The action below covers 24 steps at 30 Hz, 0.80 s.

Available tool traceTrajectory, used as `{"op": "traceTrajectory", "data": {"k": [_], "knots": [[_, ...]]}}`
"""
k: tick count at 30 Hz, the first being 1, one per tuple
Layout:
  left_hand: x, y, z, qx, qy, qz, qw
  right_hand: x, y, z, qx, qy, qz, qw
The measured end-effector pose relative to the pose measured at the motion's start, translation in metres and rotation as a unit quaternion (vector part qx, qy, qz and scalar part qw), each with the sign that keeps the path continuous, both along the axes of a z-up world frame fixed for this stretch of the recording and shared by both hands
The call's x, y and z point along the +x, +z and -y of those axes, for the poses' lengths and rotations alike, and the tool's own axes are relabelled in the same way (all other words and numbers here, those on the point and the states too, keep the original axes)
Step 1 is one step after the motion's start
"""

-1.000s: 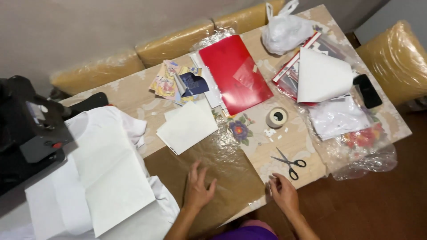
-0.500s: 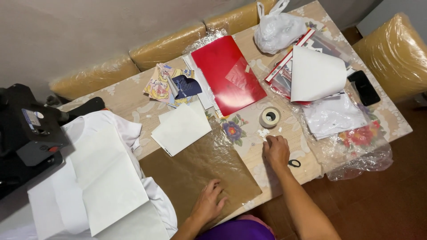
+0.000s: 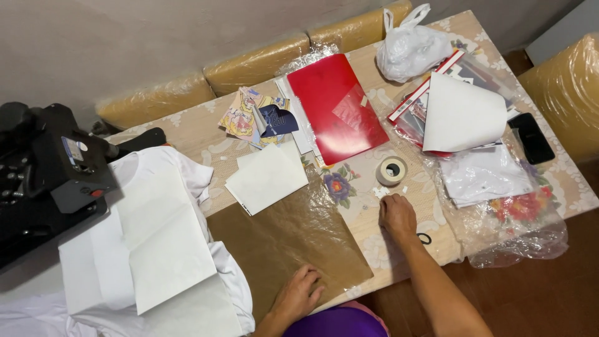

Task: The person prepares a white t-shirt for heat pressing by smoothing it on a table and placing a sheet of transfer paper on top. They use small pieces of tape to secure the paper to the shirt, then place a printed design sheet on top of the taped paper.

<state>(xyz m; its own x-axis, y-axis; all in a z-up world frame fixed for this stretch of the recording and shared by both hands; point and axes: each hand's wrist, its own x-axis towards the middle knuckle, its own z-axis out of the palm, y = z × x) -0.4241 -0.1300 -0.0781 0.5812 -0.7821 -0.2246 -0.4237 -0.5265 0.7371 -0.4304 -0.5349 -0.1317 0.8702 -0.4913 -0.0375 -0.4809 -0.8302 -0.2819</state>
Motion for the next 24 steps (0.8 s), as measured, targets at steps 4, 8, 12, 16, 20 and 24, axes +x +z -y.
{"op": "traceTrajectory", "data": {"k": [4, 8, 12, 16, 20, 24], "knots": [[0.008, 0.021, 0.012, -0.005, 0.032, -0.039, 0.999, 0.004, 0.024, -0.016, 0.139, -0.082, 0.028, 0.987], [0.027, 0.062, 0.037, -0.107, 0.177, -0.136, 0.969, 0.011, 0.084, -0.066, 0.422, -0.055, 0.164, 0.89], [0.05, 0.139, 0.055, -0.235, 0.289, -0.244, 0.895, 0.004, 0.182, -0.129, 0.556, 0.018, 0.193, 0.808], [0.058, 0.18, 0.047, -0.309, 0.268, -0.237, 0.881, -0.002, 0.23, -0.163, 0.573, 0.071, 0.232, 0.783], [0.059, 0.21, 0.036, -0.364, 0.234, -0.185, 0.883, -0.005, 0.261, -0.179, 0.552, 0.132, 0.249, 0.785], [0.054, 0.222, 0.027, -0.401, 0.218, -0.108, 0.883, -0.007, 0.293, -0.189, 0.456, 0.219, 0.289, 0.813]]}}
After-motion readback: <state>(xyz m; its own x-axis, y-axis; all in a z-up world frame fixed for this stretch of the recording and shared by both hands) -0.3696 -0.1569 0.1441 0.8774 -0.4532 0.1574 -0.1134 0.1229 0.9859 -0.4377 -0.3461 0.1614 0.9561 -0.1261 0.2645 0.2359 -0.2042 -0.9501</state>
